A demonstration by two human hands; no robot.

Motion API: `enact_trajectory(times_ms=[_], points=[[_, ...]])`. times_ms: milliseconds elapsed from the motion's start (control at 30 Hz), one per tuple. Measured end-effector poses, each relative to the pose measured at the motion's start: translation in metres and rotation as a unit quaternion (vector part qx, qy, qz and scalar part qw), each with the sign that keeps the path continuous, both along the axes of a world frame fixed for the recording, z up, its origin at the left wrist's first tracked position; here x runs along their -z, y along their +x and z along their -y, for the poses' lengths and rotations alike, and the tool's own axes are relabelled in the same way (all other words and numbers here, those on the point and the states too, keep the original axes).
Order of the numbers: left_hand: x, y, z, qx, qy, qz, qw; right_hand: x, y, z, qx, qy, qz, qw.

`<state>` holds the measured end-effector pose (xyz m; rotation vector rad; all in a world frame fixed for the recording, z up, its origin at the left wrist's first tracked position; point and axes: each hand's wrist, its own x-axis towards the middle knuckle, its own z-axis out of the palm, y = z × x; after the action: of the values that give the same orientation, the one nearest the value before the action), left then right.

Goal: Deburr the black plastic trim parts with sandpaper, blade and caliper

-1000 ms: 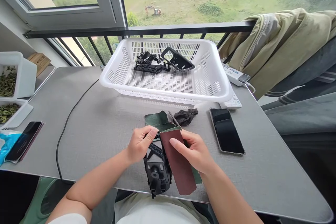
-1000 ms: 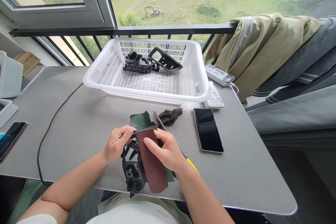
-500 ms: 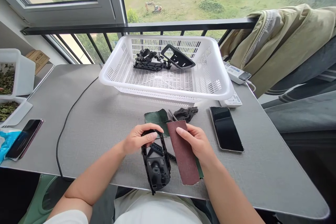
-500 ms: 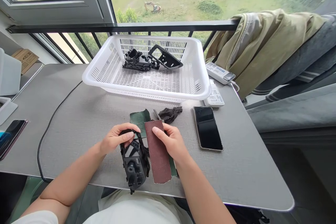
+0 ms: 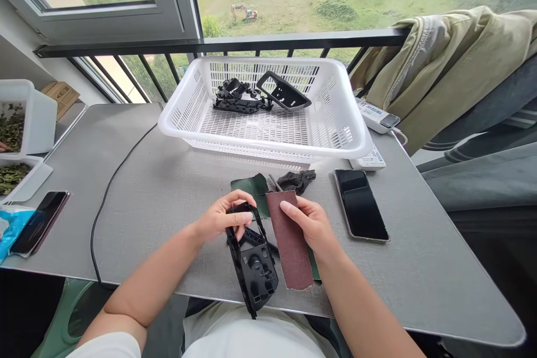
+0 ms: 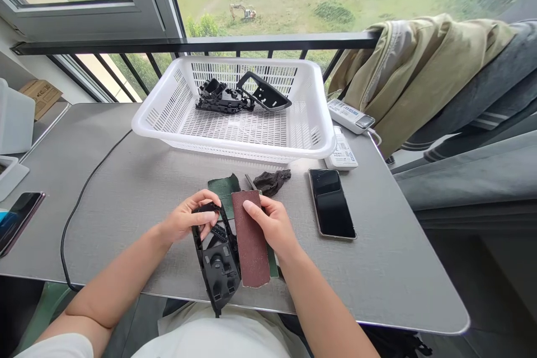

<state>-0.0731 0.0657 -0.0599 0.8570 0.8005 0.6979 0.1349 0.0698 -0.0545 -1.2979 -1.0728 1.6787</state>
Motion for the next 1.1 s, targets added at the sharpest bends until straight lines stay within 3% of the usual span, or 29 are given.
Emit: enact_trajectory(times_ms=[133,233,367,633,867,1100], points=[[-0.003,-0.003,-0.002,0.034,-0.075,0.062,0.995,0.001,-0.001,0.001,0.005,-0.003,0.002,1.000],[-0.001,-0.002,-0.004,0.035,-0.106,0.054,0.992,0.001,-0.002,0.002,0.006,-0.007,0.001,1.000],[0.002,0.001,-0.004,-0.002,-0.118,0.016,0.993,0.002,-0.003,0.002,0.009,-0.006,-0.002,1.000],[0.006,0.002,-0.002,-0.010,-0.145,0.060,0.988,0.011,0.003,0.001,-0.003,-0.016,-0.014,1.000],[0.012,0.008,-0.001,0.003,-0.122,0.018,0.992,-0.008,0.005,0.004,-0.090,-0.001,0.004,0.996],[0.010,0.014,0.001,0.012,-0.115,0.001,0.993,-0.009,0.010,0.002,-0.151,-0.010,0.007,0.988]])
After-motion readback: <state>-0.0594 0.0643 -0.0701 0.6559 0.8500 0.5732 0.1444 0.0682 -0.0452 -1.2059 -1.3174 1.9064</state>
